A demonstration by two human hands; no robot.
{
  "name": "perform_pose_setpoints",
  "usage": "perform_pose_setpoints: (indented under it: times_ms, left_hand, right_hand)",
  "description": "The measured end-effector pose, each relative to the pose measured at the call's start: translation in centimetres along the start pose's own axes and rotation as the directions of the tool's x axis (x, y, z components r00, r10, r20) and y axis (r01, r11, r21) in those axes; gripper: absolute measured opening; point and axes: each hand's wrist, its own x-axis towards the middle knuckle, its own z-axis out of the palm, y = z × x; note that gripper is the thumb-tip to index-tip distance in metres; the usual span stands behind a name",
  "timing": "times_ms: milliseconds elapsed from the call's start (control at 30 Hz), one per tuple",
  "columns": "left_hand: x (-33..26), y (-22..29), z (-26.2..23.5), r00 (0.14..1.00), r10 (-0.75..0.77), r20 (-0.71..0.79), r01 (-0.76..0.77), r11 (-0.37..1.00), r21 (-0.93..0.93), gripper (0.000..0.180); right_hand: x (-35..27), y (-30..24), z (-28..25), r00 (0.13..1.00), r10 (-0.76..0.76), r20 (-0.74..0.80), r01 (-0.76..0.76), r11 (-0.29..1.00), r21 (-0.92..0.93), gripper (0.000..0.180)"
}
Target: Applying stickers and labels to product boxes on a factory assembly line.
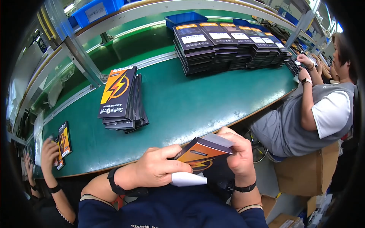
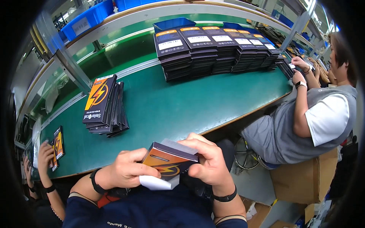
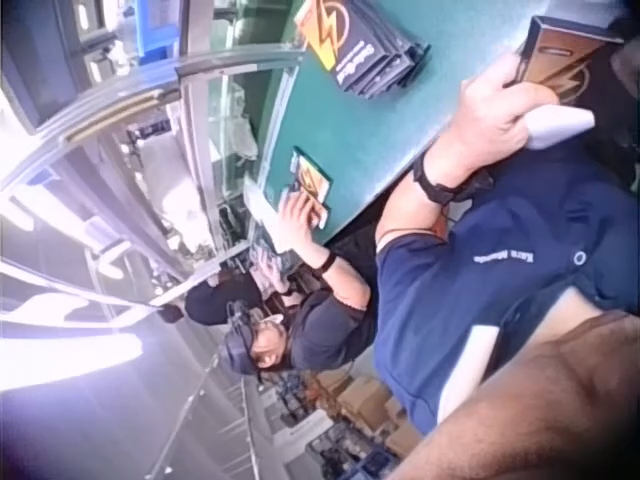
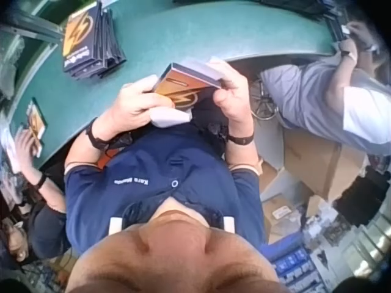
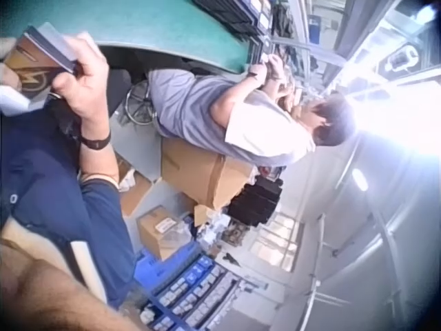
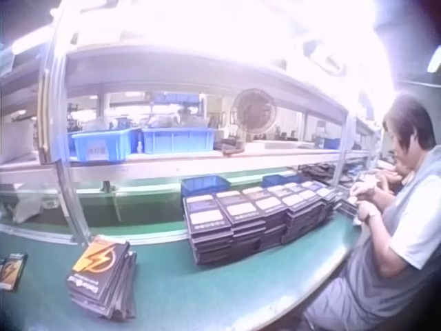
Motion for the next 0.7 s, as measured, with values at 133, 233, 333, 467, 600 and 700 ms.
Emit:
perform_pose_setpoints:
  times_ms: [133,233,333,467,600,700]
  left_hand:
    - [-0.5,-0.1,0.8,0.998,-0.063,0.011,0.064,0.991,-0.114,0.016]
    - [-0.9,-0.2,0.8,0.995,-0.084,-0.044,0.072,0.97,-0.234,0.016]
    - [-1.3,-0.2,0.6,0.991,-0.118,-0.056,0.096,0.949,-0.302,0.016]
    - [-1.6,-0.1,0.6,0.983,-0.169,-0.067,0.129,0.91,-0.394,0.014]
    - [-1.8,0.0,0.0,0.975,-0.222,0.008,0.202,0.869,-0.451,0.011]
    - [-1.8,0.3,-0.5,0.97,-0.243,0.025,0.226,0.858,-0.462,0.01]
  right_hand:
    - [1.4,-0.7,0.2,0.993,-0.009,0.12,0.037,0.971,-0.236,0.04]
    - [1.8,-1.1,0.5,0.981,0.011,0.195,0.037,0.969,-0.244,0.045]
    - [2.1,-0.9,1.2,0.974,-0.061,0.219,0.105,0.975,-0.196,0.049]
    - [2.4,-1.1,1.4,0.961,-0.106,0.256,0.189,0.927,-0.325,0.049]
    - [2.3,-1.4,1.4,0.944,-0.091,0.318,0.234,0.864,-0.446,0.048]
    - [2.0,-1.5,1.6,0.952,-0.115,0.282,0.221,0.899,-0.377,0.037]
